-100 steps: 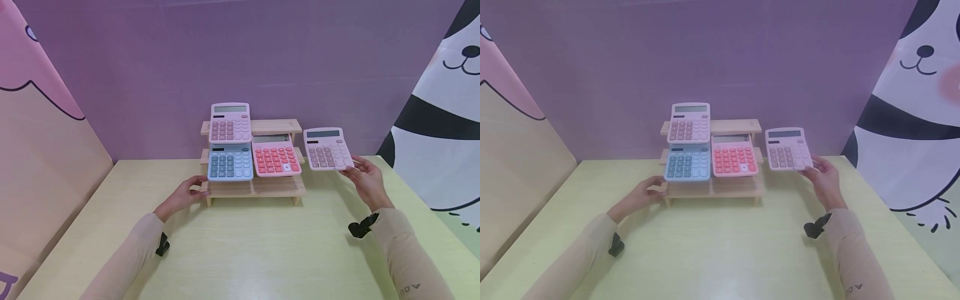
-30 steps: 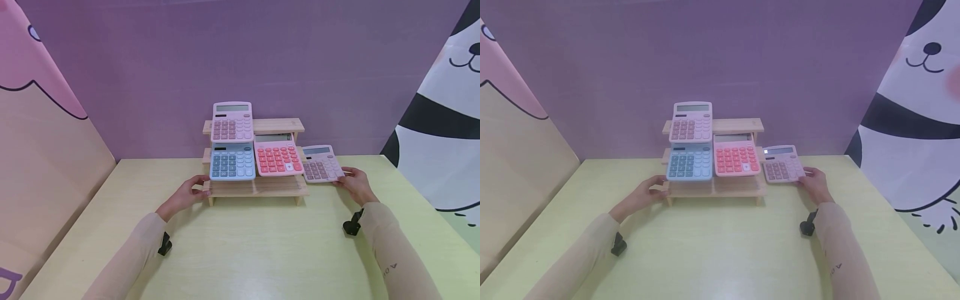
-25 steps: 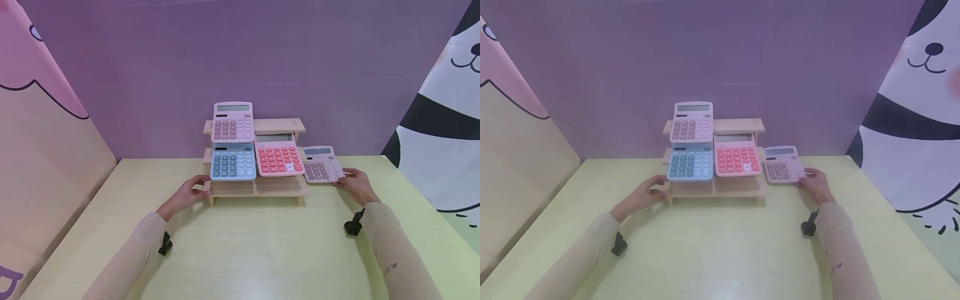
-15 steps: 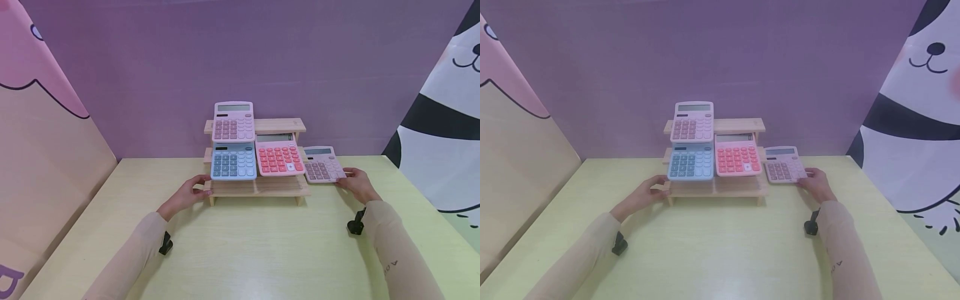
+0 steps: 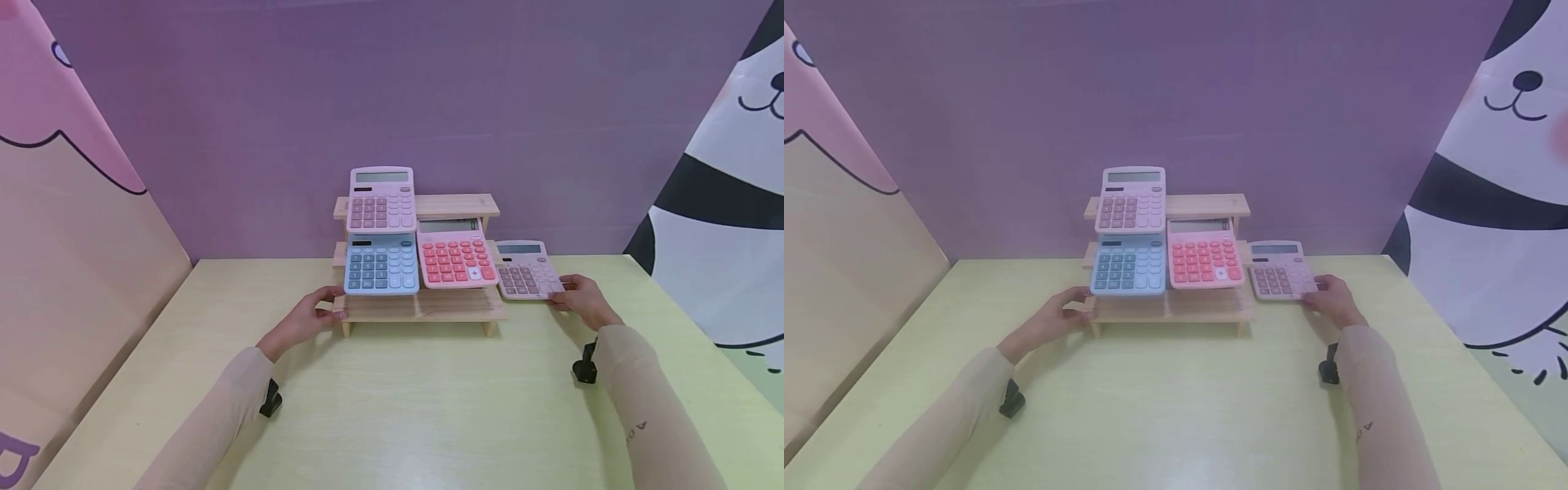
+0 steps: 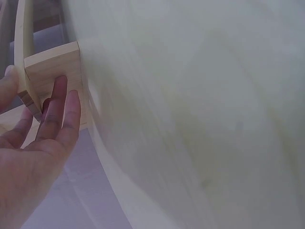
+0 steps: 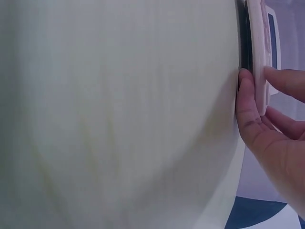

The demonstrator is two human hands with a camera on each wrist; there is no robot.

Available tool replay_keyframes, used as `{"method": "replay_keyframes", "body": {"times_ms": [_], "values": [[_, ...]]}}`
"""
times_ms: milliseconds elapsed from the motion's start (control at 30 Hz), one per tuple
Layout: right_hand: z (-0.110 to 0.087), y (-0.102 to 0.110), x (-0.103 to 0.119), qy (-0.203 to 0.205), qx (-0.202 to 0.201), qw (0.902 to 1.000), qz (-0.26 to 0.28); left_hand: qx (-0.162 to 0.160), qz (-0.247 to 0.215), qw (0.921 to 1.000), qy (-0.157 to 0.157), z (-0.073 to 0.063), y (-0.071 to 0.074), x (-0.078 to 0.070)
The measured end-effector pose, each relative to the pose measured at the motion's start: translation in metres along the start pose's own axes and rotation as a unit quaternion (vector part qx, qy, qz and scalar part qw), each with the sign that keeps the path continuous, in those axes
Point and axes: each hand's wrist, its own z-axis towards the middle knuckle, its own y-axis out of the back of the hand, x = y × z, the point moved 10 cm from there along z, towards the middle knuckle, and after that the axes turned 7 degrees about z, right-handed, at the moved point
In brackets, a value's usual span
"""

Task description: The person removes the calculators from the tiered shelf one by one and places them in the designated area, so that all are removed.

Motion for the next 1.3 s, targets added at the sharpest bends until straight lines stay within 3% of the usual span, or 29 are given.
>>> {"method": "replay_keyframes", "body": {"times_ms": [367, 600, 767, 900, 1133, 1300], "values": [[0.000, 0.001, 0.001, 0.014, 0.027, 0.9993, -0.021, 0.003, -0.006, 1.0000, -0.001, -0.002, -0.001, -0.004], [0.003, 0.003, -0.004, 0.001, 0.018, 0.9962, -0.085, 0.006, -0.002, 1.0000, 0.003, -0.016, 0.004, -0.029], [0.004, 0.002, -0.005, -0.011, 0.014, 0.9925, -0.121, 0.009, -0.007, 0.9999, 0.000, -0.020, 0.005, -0.035], [0.003, 0.002, -0.005, -0.006, 0.015, 0.9915, -0.129, 0.008, -0.008, 0.9999, -0.002, -0.017, 0.004, -0.030], [0.000, 0.002, -0.003, 0.000, 0.019, 0.9931, -0.116, 0.003, -0.011, 0.9999, 0.001, -0.002, -0.001, -0.005], [-0.003, 0.004, 0.001, 0.003, 0.019, 0.9938, -0.109, 0.000, -0.003, 1.0000, 0.001, -0.002, 0.000, -0.003]]}}
